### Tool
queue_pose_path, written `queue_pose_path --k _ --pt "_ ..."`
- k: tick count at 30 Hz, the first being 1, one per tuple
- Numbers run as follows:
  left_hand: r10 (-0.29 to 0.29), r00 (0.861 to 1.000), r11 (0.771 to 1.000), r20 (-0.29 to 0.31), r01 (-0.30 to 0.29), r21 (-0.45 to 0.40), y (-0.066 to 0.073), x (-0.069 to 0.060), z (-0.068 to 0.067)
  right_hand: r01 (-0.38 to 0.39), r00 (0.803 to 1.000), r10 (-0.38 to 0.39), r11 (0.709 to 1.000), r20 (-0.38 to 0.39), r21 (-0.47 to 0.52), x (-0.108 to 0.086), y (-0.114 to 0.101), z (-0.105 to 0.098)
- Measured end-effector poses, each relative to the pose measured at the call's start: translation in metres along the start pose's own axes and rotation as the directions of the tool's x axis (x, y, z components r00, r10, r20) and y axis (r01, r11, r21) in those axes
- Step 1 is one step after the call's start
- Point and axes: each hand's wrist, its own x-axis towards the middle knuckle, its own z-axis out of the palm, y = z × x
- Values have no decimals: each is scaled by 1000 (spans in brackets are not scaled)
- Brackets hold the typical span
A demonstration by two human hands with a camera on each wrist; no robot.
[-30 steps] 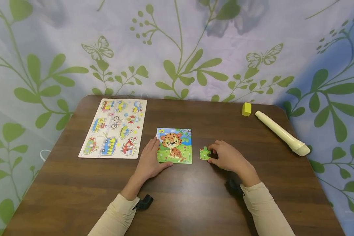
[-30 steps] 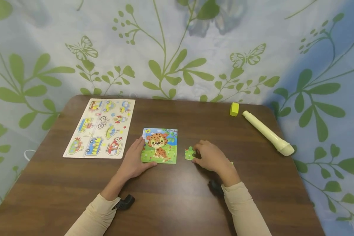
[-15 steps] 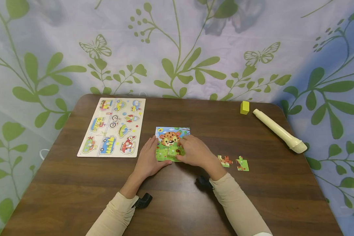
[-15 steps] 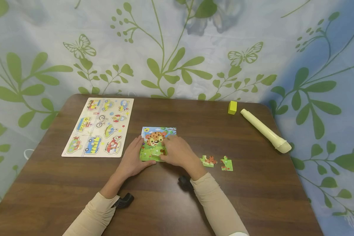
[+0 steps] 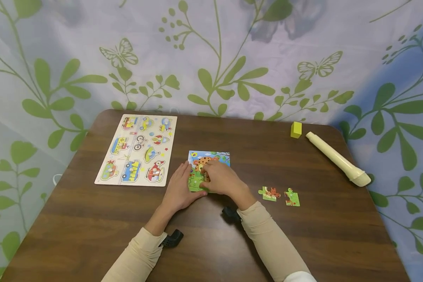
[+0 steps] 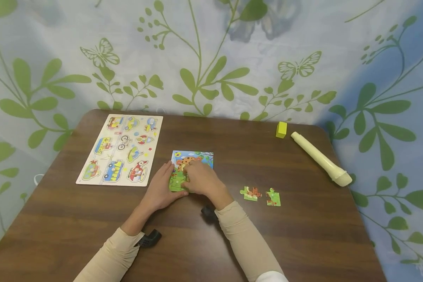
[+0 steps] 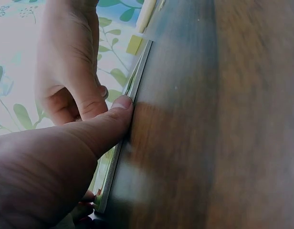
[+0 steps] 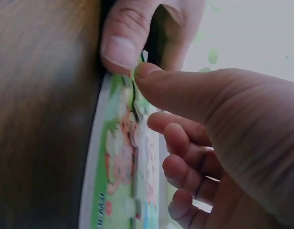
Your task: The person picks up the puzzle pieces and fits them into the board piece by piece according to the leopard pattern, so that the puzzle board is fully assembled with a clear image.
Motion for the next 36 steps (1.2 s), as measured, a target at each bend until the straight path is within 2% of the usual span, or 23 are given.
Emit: queue_pose_path --k 10,23,30,36 --pt "8 1000 1000 -12 -8 -2 1 0 0 19 999 -19 1000 -25 -13 4 -4 8" --pt "36 998 999 -52 -36 6 1 -1 0 -10 998 8 1000 -63 -26 5 -14 10" --pt "42 998 999 -54 -42 4 1 -2 -2 -26 998 26 1000 -49 -11 6 -16 10" --pt "33 998 999 -48 -33 -11 1 -2 -1 51 999 -49 996 -22 73 0 -3 7"
